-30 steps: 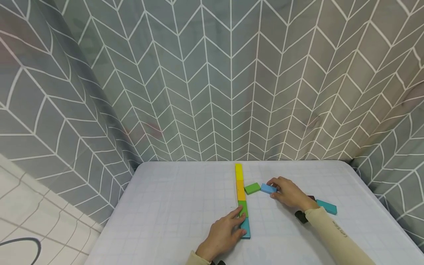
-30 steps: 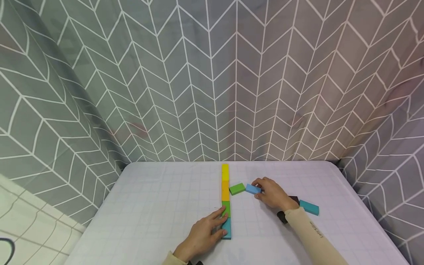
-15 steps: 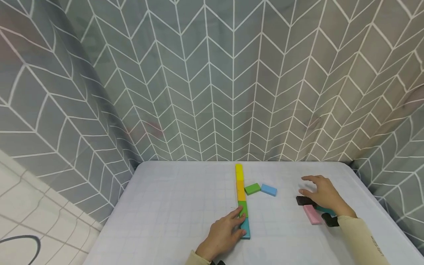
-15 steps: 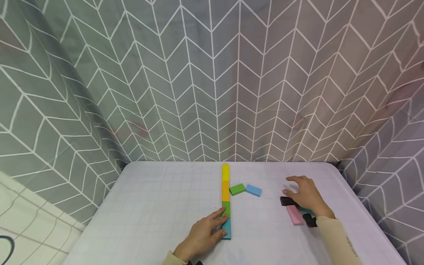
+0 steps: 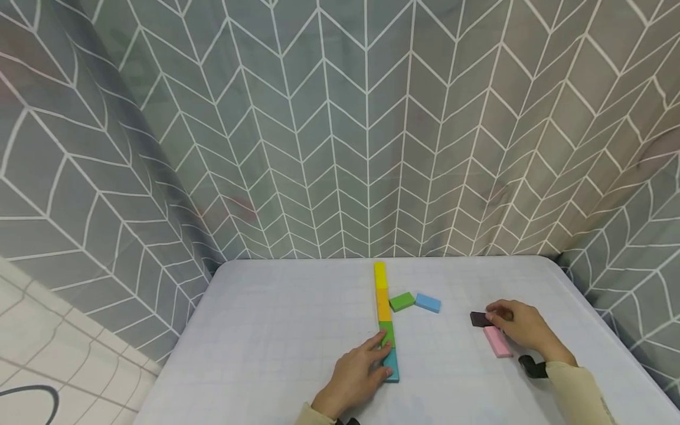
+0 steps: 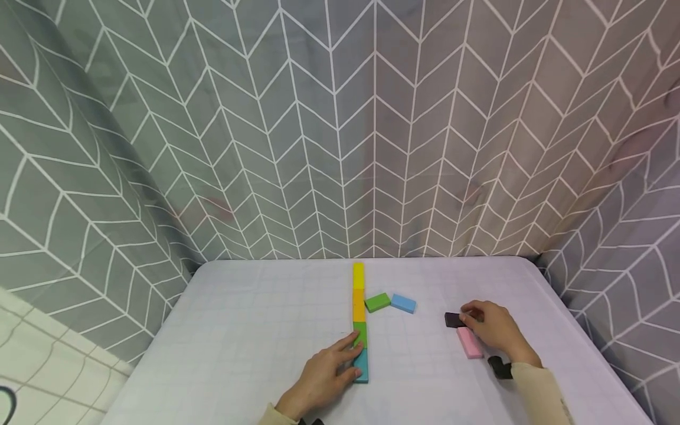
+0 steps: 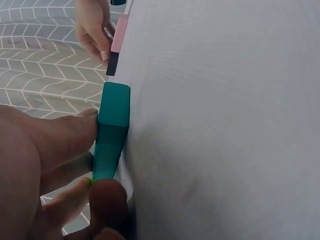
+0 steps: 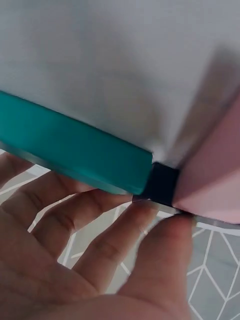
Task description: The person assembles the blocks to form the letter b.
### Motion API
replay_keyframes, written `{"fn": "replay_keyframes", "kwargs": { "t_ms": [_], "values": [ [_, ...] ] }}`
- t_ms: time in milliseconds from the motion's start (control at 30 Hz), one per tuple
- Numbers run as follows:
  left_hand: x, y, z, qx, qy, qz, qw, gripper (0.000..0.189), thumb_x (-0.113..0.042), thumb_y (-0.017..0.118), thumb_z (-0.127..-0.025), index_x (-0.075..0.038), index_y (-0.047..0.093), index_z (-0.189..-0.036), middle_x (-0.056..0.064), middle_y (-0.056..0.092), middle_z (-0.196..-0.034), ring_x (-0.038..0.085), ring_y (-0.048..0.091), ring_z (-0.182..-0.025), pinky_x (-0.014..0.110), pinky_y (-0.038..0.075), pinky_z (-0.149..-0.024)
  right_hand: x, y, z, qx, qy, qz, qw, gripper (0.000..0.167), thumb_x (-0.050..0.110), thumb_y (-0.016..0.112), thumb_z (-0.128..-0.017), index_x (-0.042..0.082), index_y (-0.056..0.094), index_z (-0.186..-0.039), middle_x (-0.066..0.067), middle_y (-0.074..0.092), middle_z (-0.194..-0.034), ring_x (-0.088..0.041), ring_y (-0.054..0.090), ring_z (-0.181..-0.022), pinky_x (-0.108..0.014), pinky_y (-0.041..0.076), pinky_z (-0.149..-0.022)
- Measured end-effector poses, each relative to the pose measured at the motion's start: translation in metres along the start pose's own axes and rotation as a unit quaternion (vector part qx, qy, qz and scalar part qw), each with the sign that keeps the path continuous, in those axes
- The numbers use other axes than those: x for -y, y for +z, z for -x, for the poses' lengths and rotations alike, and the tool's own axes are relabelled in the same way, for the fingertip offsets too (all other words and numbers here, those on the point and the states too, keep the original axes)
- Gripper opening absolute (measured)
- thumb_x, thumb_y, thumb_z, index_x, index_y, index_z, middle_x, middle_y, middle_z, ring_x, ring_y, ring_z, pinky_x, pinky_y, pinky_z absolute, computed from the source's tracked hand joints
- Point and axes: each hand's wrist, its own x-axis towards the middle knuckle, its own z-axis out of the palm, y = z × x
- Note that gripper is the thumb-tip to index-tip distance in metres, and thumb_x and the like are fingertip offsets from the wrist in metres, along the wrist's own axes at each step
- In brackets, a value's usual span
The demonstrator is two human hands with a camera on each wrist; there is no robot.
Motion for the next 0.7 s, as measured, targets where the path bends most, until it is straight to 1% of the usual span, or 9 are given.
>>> {"fn": "replay_keyframes", "kwargs": {
  "t_ms": [133, 200, 367, 467, 533, 600, 700],
  "values": [
    [-0.001, 0.001, 0.0, 0.005, -0.005, 0.0, 1.0, 0.051, -0.039, 0.076, -0.098, -0.02, 0.067, -0.144, -0.005, 0.046, -0.167, 0.03, 0.059, -0.142, 0.062, 0.057, -0.099, 0.005, 0.002, 0.003, 0.012, 0.004, -0.008, 0.9999, 0.038, 0.032, 0.076, -0.099, 0.0, 0.074, -0.12, -0.009, 0.077, -0.103, -0.024, 0.07, -0.092, -0.046, 0.057, -0.08],
    [-0.002, 0.0, 0.0, 0.004, -0.005, -0.001, 1.0, 0.051, -0.038, 0.076, -0.098, -0.019, 0.067, -0.144, -0.005, 0.046, -0.167, 0.029, 0.059, -0.142, 0.062, 0.057, -0.099, 0.009, 0.003, 0.004, 0.019, -0.008, -0.01, 0.9997, 0.041, 0.033, 0.079, -0.096, 0.001, 0.073, -0.12, -0.011, 0.077, -0.106, -0.025, 0.07, -0.093, -0.046, 0.057, -0.08],
    [-0.002, -0.001, -0.001, 0.001, -0.005, -0.005, 1.0, 0.051, -0.037, 0.076, -0.098, -0.019, 0.067, -0.145, -0.007, 0.046, -0.167, 0.027, 0.058, -0.143, 0.061, 0.057, -0.1, 0.02, 0.003, 0.004, 0.032, -0.032, -0.012, 0.9989, 0.04, 0.031, 0.084, -0.091, 0.002, 0.074, -0.117, -0.007, 0.075, -0.105, -0.021, 0.067, -0.094, -0.042, 0.056, -0.081],
    [-0.002, 0.0, -0.002, 0.002, -0.009, -0.004, 1.0, 0.051, -0.038, 0.076, -0.098, -0.02, 0.067, -0.145, -0.007, 0.046, -0.167, 0.027, 0.058, -0.143, 0.062, 0.057, -0.099, 0.026, 0.005, 0.004, 0.041, -0.025, -0.018, 0.9987, 0.038, 0.033, 0.084, -0.091, 0.004, 0.074, -0.115, -0.004, 0.073, -0.102, -0.018, 0.066, -0.092, -0.039, 0.055, -0.08],
    [-0.002, 0.0, -0.003, 0.003, -0.01, -0.004, 0.9999, 0.051, -0.038, 0.076, -0.098, -0.02, 0.067, -0.145, -0.007, 0.046, -0.167, 0.027, 0.059, -0.143, 0.062, 0.057, -0.099, 0.03, 0.007, 0.005, 0.046, -0.019, -0.024, 0.9985, 0.038, 0.035, 0.083, -0.092, 0.005, 0.073, -0.114, -0.002, 0.072, -0.098, -0.015, 0.063, -0.088, -0.035, 0.053, -0.076],
    [-0.002, 0.0, -0.003, 0.004, -0.011, -0.007, 0.9999, 0.051, -0.038, 0.076, -0.098, -0.02, 0.067, -0.144, -0.007, 0.047, -0.167, 0.027, 0.059, -0.143, 0.061, 0.057, -0.099, 0.034, 0.011, 0.006, 0.049, -0.011, -0.032, 0.9982, 0.038, 0.037, 0.082, -0.094, 0.005, 0.073, -0.114, 0.0, 0.069, -0.091, -0.012, 0.059, -0.08, -0.03, 0.05, -0.07],
    [-0.002, 0.0, -0.003, 0.005, -0.011, -0.011, 0.9999, 0.051, -0.038, 0.076, -0.098, -0.021, 0.067, -0.144, -0.007, 0.047, -0.167, 0.026, 0.059, -0.143, 0.06, 0.058, -0.099, 0.041, 0.018, 0.006, 0.042, -0.009, -0.038, 0.9984, 0.038, 0.037, 0.078, -0.097, 0.003, 0.072, -0.115, 0.003, 0.064, -0.082, -0.009, 0.053, -0.069, -0.024, 0.044, -0.061]
  ]
}}
